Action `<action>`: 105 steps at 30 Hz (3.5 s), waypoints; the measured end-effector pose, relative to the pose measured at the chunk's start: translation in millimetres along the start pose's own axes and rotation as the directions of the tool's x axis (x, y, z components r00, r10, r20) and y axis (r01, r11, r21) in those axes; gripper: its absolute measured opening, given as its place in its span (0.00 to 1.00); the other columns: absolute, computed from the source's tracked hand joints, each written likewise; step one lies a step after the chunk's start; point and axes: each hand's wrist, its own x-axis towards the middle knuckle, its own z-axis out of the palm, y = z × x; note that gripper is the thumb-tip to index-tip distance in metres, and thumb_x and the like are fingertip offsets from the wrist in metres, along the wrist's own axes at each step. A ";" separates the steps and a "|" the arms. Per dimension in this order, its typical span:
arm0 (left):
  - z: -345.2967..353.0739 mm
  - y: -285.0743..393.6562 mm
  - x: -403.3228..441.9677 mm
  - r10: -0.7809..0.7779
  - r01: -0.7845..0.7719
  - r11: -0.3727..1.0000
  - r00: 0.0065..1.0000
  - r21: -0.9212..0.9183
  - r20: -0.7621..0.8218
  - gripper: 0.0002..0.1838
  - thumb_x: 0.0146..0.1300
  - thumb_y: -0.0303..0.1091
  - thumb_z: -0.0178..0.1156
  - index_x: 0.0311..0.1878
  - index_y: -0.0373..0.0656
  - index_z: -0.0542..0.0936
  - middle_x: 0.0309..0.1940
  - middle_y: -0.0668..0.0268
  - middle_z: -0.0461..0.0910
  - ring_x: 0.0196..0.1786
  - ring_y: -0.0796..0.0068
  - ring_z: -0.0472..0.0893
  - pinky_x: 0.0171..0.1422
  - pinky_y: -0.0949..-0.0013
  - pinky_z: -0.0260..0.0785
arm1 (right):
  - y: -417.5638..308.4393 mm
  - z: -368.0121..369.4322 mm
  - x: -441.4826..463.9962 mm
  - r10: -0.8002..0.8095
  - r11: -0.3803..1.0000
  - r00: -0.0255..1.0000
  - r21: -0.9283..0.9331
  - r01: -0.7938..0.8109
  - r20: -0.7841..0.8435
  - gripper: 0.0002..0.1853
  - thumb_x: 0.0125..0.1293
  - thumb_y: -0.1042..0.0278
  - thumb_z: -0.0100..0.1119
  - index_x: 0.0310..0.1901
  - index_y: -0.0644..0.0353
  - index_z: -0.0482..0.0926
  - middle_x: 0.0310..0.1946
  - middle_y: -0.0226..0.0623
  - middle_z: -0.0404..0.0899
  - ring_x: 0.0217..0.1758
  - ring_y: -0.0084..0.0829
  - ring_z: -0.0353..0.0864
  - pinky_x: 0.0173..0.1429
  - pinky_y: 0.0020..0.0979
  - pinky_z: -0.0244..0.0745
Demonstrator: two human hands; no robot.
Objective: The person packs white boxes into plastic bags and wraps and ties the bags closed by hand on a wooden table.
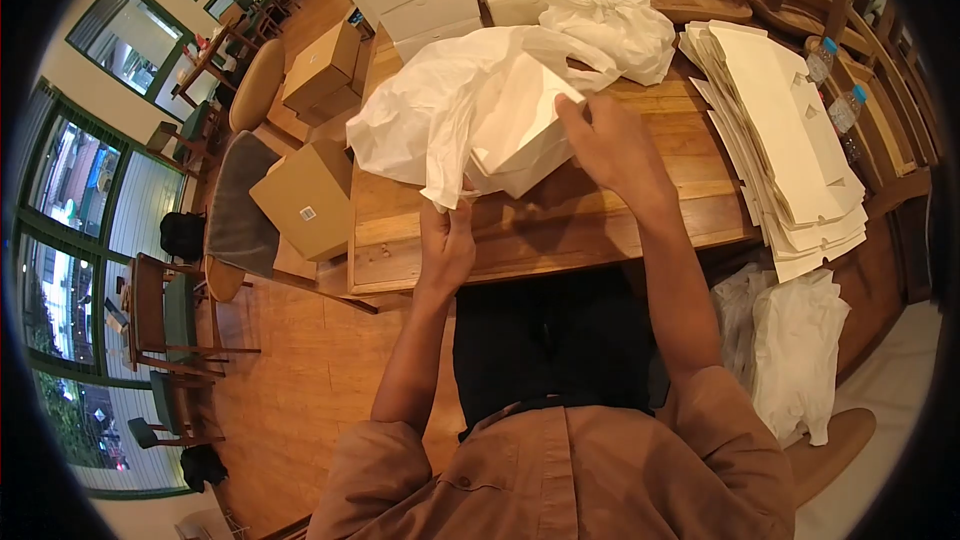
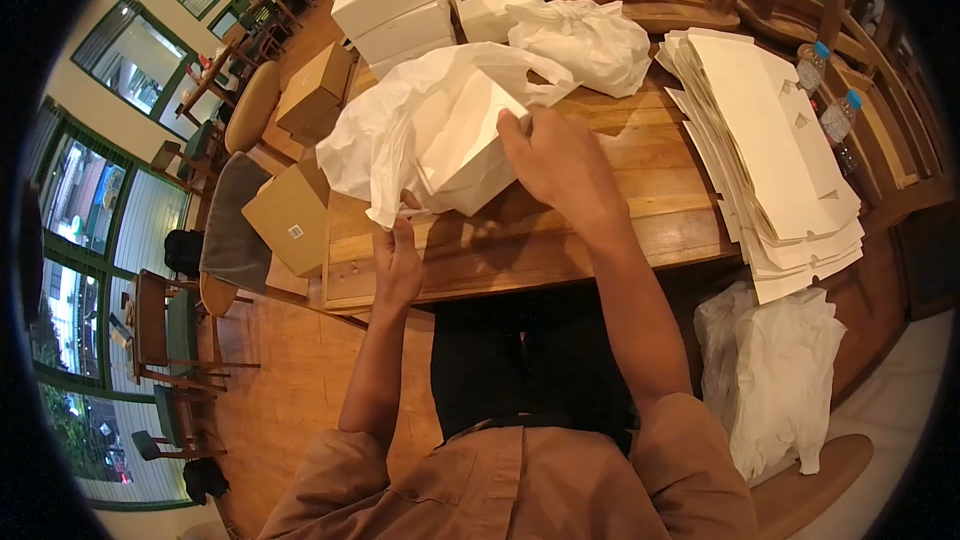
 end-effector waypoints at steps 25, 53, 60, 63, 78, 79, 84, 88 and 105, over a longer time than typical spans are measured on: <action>-135.0 -41.7 89.0 -0.377 0.383 0.647 0.912 -0.660 0.160 0.42 0.75 0.64 0.46 0.79 0.40 0.60 0.80 0.54 0.59 0.78 0.58 0.65 0.79 0.57 0.61 | 28.7 32.2 14.5 -0.157 0.901 0.985 0.398 0.174 -0.074 0.28 0.70 0.42 0.61 0.55 0.61 0.83 0.44 0.52 0.86 0.47 0.44 0.86 0.52 0.40 0.78; -11.7 -41.9 129.1 -0.255 0.366 0.869 0.908 -0.333 0.334 0.38 0.76 0.64 0.46 0.67 0.34 0.73 0.62 0.55 0.79 0.64 0.60 0.78 0.71 0.60 0.68 | -11.9 15.7 79.9 -0.558 0.817 0.807 -0.044 0.575 0.194 0.14 0.72 0.62 0.51 0.46 0.64 0.81 0.42 0.52 0.85 0.49 0.59 0.82 0.52 0.48 0.77; -15.5 -55.7 127.2 -0.261 0.349 0.886 0.919 -0.307 0.295 0.38 0.77 0.64 0.45 0.66 0.34 0.73 0.61 0.55 0.79 0.63 0.61 0.78 0.70 0.61 0.68 | -6.3 64.8 97.0 -0.780 0.400 0.601 -0.602 0.691 0.171 0.18 0.73 0.55 0.55 0.48 0.65 0.80 0.42 0.54 0.84 0.52 0.53 0.84 0.55 0.48 0.78; -27.4 -64.7 127.7 -0.264 0.340 0.885 0.929 -0.317 0.261 0.37 0.77 0.64 0.44 0.66 0.34 0.73 0.61 0.56 0.79 0.63 0.61 0.78 0.69 0.61 0.68 | -36.9 42.4 82.4 -0.657 0.430 0.712 -0.655 0.622 0.245 0.20 0.73 0.52 0.56 0.47 0.66 0.79 0.42 0.53 0.85 0.53 0.51 0.84 0.56 0.46 0.79; -5.8 87.5 49.5 0.745 -0.551 0.627 0.632 0.551 -0.215 0.40 0.65 0.69 0.60 0.63 0.42 0.68 0.68 0.46 0.67 0.71 0.49 0.67 0.73 0.54 0.62 | -52.7 -15.6 29.9 -0.415 0.800 0.754 -0.190 0.570 0.509 0.20 0.74 0.59 0.55 0.60 0.64 0.78 0.53 0.51 0.84 0.56 0.50 0.83 0.61 0.43 0.76; 6.2 95.1 33.9 0.800 -0.580 0.520 0.588 0.626 -0.120 0.41 0.61 0.69 0.65 0.63 0.45 0.68 0.70 0.44 0.65 0.72 0.45 0.64 0.75 0.51 0.60 | -47.6 -24.0 25.7 -0.524 0.779 0.726 -0.093 0.620 0.445 0.19 0.73 0.59 0.58 0.57 0.66 0.79 0.53 0.51 0.84 0.54 0.52 0.83 0.61 0.41 0.76; 29.8 120.1 -1.2 0.771 -0.579 0.328 0.621 0.746 0.143 0.31 0.65 0.54 0.69 0.68 0.72 0.67 0.74 0.46 0.60 0.77 0.44 0.55 0.77 0.47 0.58 | -20.9 -53.3 -19.2 -0.700 0.710 0.711 0.047 0.703 -0.063 0.24 0.66 0.65 0.68 0.61 0.63 0.77 0.45 0.48 0.85 0.52 0.40 0.85 0.60 0.40 0.77; 12.9 157.0 30.3 0.670 -0.709 0.212 0.606 0.673 0.428 0.28 0.64 0.45 0.60 0.67 0.61 0.68 0.66 0.46 0.75 0.73 0.39 0.63 0.79 0.40 0.49 | 10.9 -49.4 -0.7 -0.564 0.678 0.489 -0.034 0.734 -0.666 0.38 0.50 0.64 0.84 0.63 0.60 0.75 0.53 0.43 0.82 0.55 0.35 0.81 0.61 0.40 0.76; 45.8 180.7 160.4 -0.619 -0.376 0.357 0.591 0.855 0.517 0.24 0.69 0.48 0.60 0.58 0.40 0.82 0.46 0.55 0.87 0.51 0.58 0.85 0.57 0.60 0.77 | -25.9 -26.1 4.1 -0.610 0.651 0.639 0.163 0.741 -0.468 0.10 0.63 0.68 0.70 0.37 0.61 0.77 0.20 0.22 0.69 0.20 0.14 0.61 0.24 0.22 0.55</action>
